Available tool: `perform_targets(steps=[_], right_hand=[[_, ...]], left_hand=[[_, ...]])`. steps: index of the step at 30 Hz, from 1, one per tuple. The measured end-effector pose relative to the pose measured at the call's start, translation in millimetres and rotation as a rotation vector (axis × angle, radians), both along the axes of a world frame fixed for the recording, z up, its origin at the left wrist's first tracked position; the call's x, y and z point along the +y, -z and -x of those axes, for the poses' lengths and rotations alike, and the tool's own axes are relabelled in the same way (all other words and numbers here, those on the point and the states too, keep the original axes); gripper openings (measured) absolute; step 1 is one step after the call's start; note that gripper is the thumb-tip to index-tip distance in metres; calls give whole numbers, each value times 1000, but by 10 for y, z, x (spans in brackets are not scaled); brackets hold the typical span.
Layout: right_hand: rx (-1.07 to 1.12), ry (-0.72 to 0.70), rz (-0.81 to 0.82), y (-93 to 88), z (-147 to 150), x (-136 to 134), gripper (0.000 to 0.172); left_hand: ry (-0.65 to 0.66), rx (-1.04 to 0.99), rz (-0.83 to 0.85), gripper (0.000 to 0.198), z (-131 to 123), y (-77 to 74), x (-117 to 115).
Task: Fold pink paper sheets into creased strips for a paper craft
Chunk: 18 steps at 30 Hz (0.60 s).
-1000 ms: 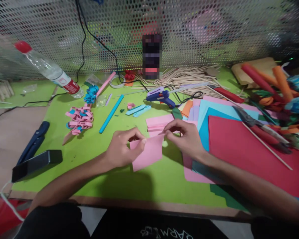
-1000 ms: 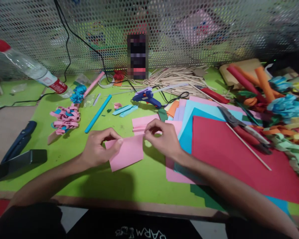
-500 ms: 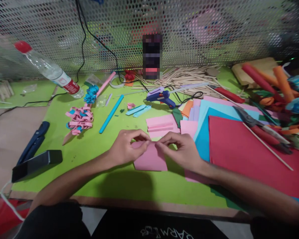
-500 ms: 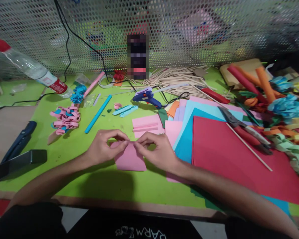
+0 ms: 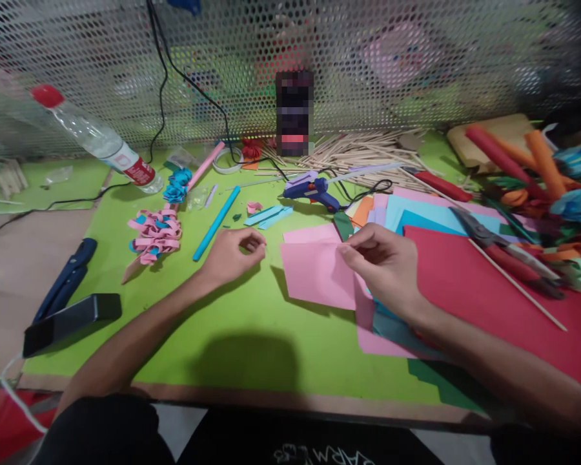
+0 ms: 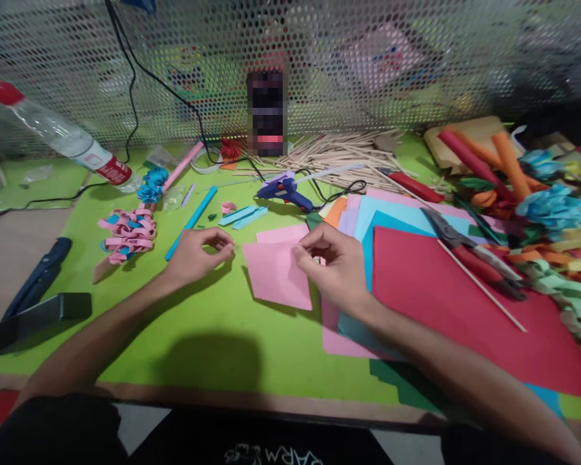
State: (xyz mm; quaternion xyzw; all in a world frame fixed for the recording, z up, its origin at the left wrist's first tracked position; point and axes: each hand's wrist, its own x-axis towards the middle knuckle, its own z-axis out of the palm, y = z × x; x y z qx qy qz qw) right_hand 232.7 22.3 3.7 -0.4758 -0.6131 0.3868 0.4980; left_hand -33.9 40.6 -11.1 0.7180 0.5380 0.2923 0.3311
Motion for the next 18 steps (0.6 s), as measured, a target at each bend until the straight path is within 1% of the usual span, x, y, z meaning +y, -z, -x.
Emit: perform_targets(steps=[2, 3, 6, 7, 8, 9, 11, 13, 15, 17, 18], right_hand=[[2, -53, 25, 23, 34, -12, 17], [-1, -98, 41, 39, 64, -36, 17], [-10, -230, 67, 81, 159, -131, 13], [-21, -263, 63, 85, 179, -156, 12], [-33, -286, 55, 84, 187, -173, 12], [-42, -292, 41, 77, 182, -179, 11], [-43, -256, 16, 53, 138, -157, 11], [-16, -152, -3, 29, 73, -106, 12], [16, -33, -16, 22, 19, -55, 16], [40, 2, -8, 38, 1, -27, 17], [49, -19, 4, 52, 6, -24, 17]], left_hand=[[-34, -59, -26, 10, -17, -25, -31], [-18, -84, -33, 12, -48, -56, -76], [108, -111, -31, 16, -181, -175, -257], [155, -109, -24, 13, -220, -205, -308], [170, -111, -42, 8, -247, -224, -342], [178, -104, -47, 8, -259, -232, -355], [156, -90, -60, 7, -232, -215, -318], [123, -89, -48, 6, -158, -167, -221], [44, -112, -33, 9, -81, -111, -122], [-24, -223, 29, 18, -41, -69, -76], [-23, -293, 74, 24, -40, -58, -80]])
